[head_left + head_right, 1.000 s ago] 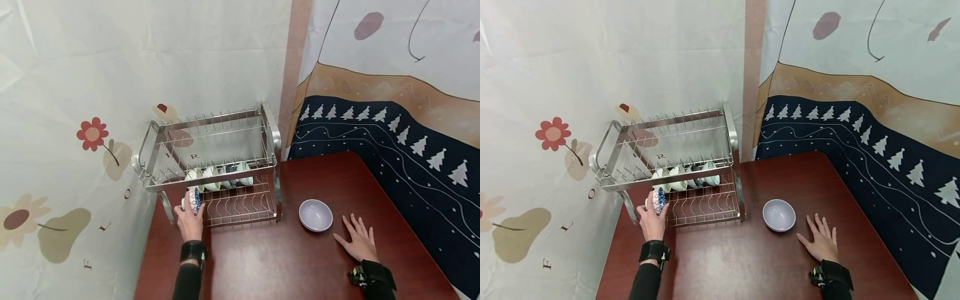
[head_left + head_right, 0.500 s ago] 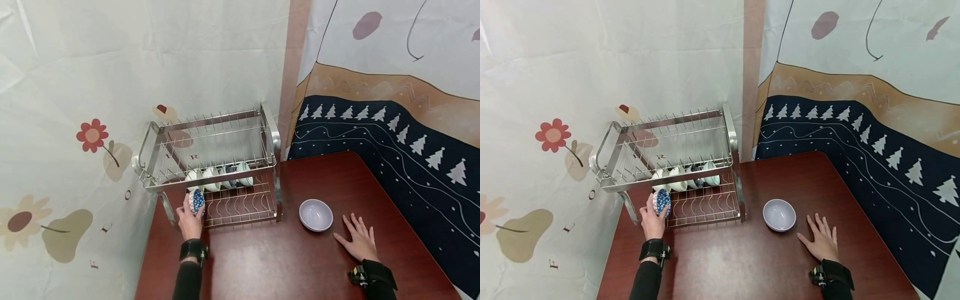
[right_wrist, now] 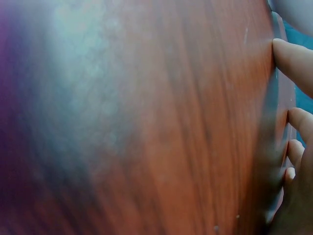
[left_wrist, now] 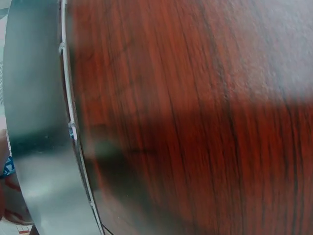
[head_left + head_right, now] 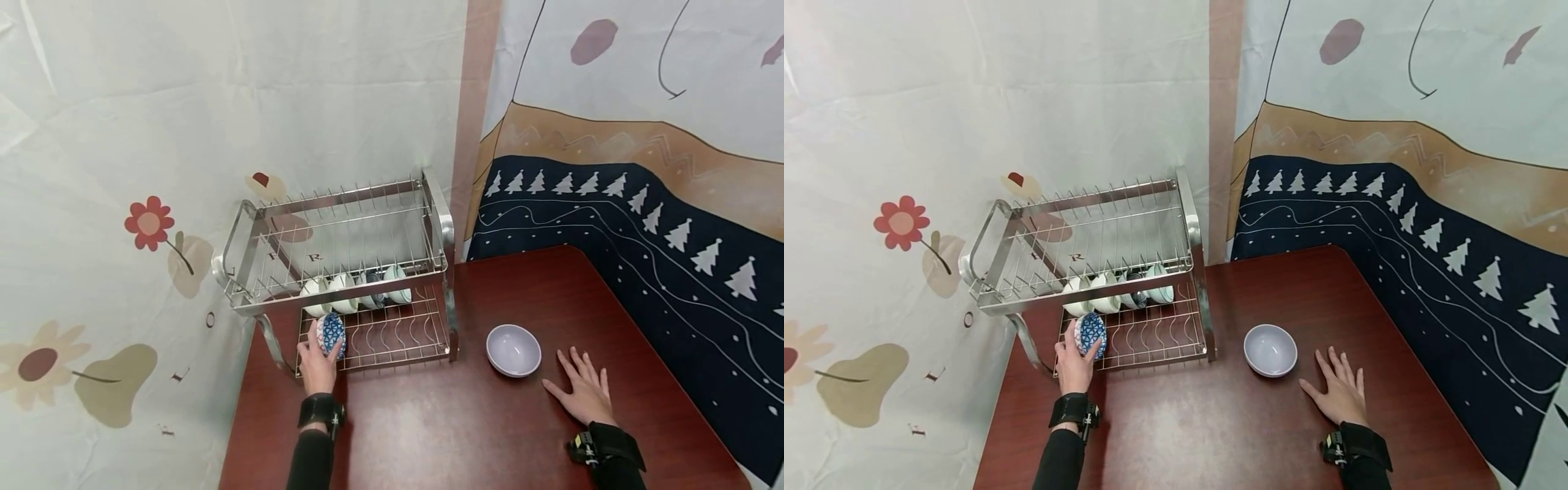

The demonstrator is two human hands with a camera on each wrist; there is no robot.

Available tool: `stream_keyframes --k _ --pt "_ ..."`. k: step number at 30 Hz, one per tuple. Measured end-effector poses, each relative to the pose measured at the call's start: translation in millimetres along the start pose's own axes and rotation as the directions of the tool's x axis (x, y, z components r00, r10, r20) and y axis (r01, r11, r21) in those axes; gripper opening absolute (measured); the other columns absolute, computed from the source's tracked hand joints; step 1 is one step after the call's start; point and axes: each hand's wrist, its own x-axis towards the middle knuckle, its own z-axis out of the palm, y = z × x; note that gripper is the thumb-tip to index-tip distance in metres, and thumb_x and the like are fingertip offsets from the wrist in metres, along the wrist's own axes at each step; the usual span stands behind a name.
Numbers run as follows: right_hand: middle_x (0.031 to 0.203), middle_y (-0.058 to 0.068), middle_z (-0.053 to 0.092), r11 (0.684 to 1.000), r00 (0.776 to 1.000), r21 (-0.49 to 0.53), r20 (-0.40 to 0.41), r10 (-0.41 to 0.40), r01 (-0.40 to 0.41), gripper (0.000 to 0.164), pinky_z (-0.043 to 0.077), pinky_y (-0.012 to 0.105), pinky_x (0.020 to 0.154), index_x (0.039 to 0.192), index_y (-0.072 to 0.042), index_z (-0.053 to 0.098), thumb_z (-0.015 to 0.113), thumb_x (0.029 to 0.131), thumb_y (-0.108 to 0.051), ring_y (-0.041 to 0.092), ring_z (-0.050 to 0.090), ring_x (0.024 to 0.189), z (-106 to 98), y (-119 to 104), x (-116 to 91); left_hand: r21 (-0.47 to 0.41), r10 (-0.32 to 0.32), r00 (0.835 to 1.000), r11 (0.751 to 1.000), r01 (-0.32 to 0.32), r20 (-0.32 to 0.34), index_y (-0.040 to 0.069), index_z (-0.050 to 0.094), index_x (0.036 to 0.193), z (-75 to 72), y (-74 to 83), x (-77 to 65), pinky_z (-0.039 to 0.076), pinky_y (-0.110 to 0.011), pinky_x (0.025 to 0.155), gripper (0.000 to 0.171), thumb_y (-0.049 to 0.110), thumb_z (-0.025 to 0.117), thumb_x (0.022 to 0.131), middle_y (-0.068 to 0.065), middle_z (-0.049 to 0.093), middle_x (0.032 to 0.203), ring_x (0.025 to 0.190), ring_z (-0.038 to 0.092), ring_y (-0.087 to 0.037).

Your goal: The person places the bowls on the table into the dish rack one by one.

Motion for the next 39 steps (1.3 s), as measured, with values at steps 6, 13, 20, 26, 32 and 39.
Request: stream_keyframes --k 6,13,20,26,32,39 --pt "0.18 0.036 0.014 1.0 0.999 0.004 -0.033 -0.02 0.02 0.095 -0.017 0.077 0.133 0.172 -0.002 0.03 0.066 0.105 -0.058 0.057 -0.001 0.169 2 1 -2 -0.008 -0.007 1.0 1.0 0.007 -0.006 0.014 0.046 0.163 -24.4 39.8 -9.8 0.06 -0.077 0.074 0.082 0.032 0.088 0.095 -0.037 0.055 0.118 0.085 0.069 -0.062" --pt "0.18 0.036 0.012 1.0 1.0 -0.004 -0.003 0.001 -0.001 0.096 -0.015 0.079 0.132 0.172 -0.001 0.029 0.066 0.105 -0.059 0.058 -0.001 0.169 0 1 -1 -0.003 0.01 1.0 1.0 -0.01 0.014 0.011 0.044 0.162 -26.6 41.5 -10.3 0.06 -0.078 0.075 0.082 0.029 0.087 0.095 -0.038 0.055 0.118 0.085 0.069 -0.061" --pt "0.18 0.035 0.012 1.0 1.0 0.007 -0.021 -0.012 0.012 0.095 -0.017 0.077 0.132 0.172 -0.002 0.029 0.066 0.105 -0.058 0.057 -0.002 0.169 1 3 0 0.014 0.018 0.999 1.0 -0.019 0.043 0.015 0.04 0.169 -28.6 39.6 -11.2 0.06 -0.075 0.077 0.094 0.027 0.092 0.091 -0.034 0.053 0.131 0.087 0.071 -0.06" --pt "0.179 0.037 0.013 1.0 1.0 0.009 -0.023 -0.011 0.011 0.096 -0.017 0.078 0.132 0.172 -0.002 0.029 0.065 0.105 -0.06 0.058 -0.002 0.169 4 5 -3 0.008 0.027 0.999 1.0 -0.027 0.047 0.013 0.037 0.171 -32.6 39.5 -15.2 0.06 -0.074 0.082 0.106 0.026 0.098 0.085 -0.029 0.049 0.145 0.096 0.072 -0.058" --pt "0.179 0.037 0.013 1.0 1.0 0.014 -0.011 0.001 -0.001 0.097 -0.017 0.079 0.131 0.171 -0.001 0.03 0.066 0.105 -0.06 0.058 -0.003 0.169 3 3 -3 0.11 0.181 0.983 0.978 -0.179 -0.009 0.021 0.05 0.165 -41.0 35.8 -18.1 0.063 -0.07 0.077 0.099 0.031 0.1 0.08 -0.028 0.058 0.149 0.105 0.073 -0.056" --pt "0.18 0.036 0.012 1.0 1.0 0.021 -0.018 -0.005 0.005 0.098 -0.019 0.076 0.132 0.172 -0.001 0.028 0.066 0.104 -0.061 0.058 -0.003 0.169 4 4 1 0.267 0.406 0.908 0.89 -0.369 -0.099 0.021 0.059 0.159 -54.9 39.8 -25.5 0.061 -0.053 0.057 0.095 0.04 0.1 0.076 -0.018 0.064 0.154 0.103 0.066 -0.042"
